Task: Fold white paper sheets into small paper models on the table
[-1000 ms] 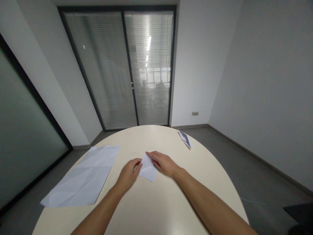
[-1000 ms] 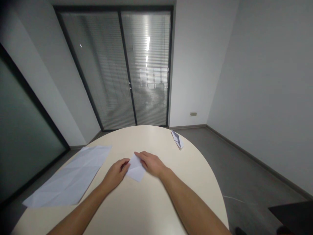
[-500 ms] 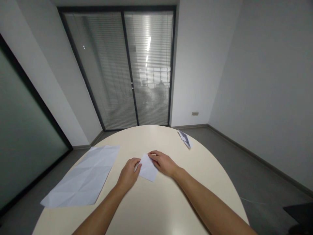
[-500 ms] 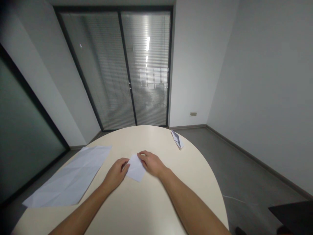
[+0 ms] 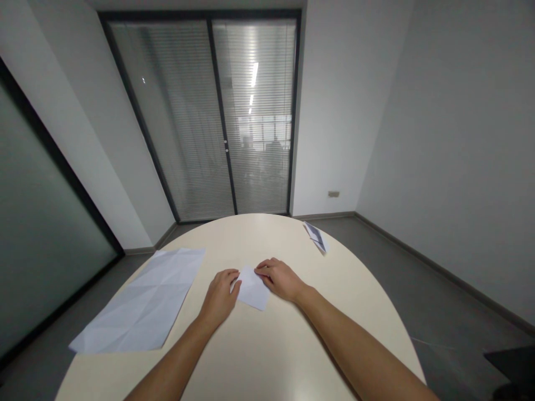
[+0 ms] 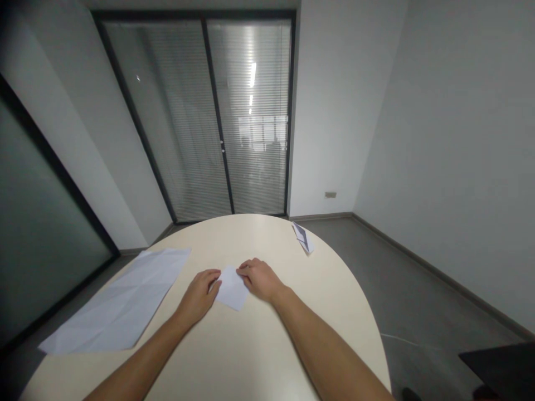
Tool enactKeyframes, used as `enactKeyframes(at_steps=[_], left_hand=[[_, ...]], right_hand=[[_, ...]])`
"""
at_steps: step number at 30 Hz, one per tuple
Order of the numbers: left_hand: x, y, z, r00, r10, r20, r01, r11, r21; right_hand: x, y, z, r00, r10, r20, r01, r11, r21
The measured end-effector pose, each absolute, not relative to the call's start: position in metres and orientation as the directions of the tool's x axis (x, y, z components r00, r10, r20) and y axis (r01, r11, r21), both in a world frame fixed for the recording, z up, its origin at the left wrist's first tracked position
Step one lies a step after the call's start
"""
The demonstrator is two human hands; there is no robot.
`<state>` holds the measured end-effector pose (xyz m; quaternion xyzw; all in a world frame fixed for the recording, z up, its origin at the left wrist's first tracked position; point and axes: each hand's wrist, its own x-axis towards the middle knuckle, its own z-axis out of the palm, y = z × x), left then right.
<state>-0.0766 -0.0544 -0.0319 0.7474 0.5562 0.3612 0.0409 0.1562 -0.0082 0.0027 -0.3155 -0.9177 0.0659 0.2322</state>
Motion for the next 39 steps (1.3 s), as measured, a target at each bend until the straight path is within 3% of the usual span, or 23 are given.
enactKeyframes(at_steps=[14, 19, 26, 34, 39], left_hand=[[-0.076, -0.054, -0.032, 0.118, 0.881, 0.458, 0.883, -0.304, 0.357], [-0.073, -0.058, -0.026, 0.199, 0.871, 0.449, 0.874, -0.365, 0.319], [-0.070, -0.064, -0.016, 0.307, 0.908, 0.286, 0.856, -0.395, 0.333], [-0.070, -0.069, -0.009, 0.367, 0.868, 0.334, 0.835, -0.466, 0.294], [-0.070, -0.072, -0.006, 0.421, 0.832, 0.361, 0.800, -0.528, 0.285]], right_hand=[[0.156, -0.014, 0.009, -0.724, 0.593, 0.353, 0.553, 0.804, -0.217], [0.155, -0.013, 0.006, -0.716, 0.598, 0.360, 0.555, 0.801, -0.227], [0.154, -0.013, 0.005, -0.710, 0.612, 0.349, 0.562, 0.791, -0.242], [0.157, -0.013, 0.010, -0.568, 0.754, 0.329, 0.732, 0.646, -0.217], [0.155, -0.018, 0.015, -0.565, 0.761, 0.320, 0.747, 0.636, -0.195]])
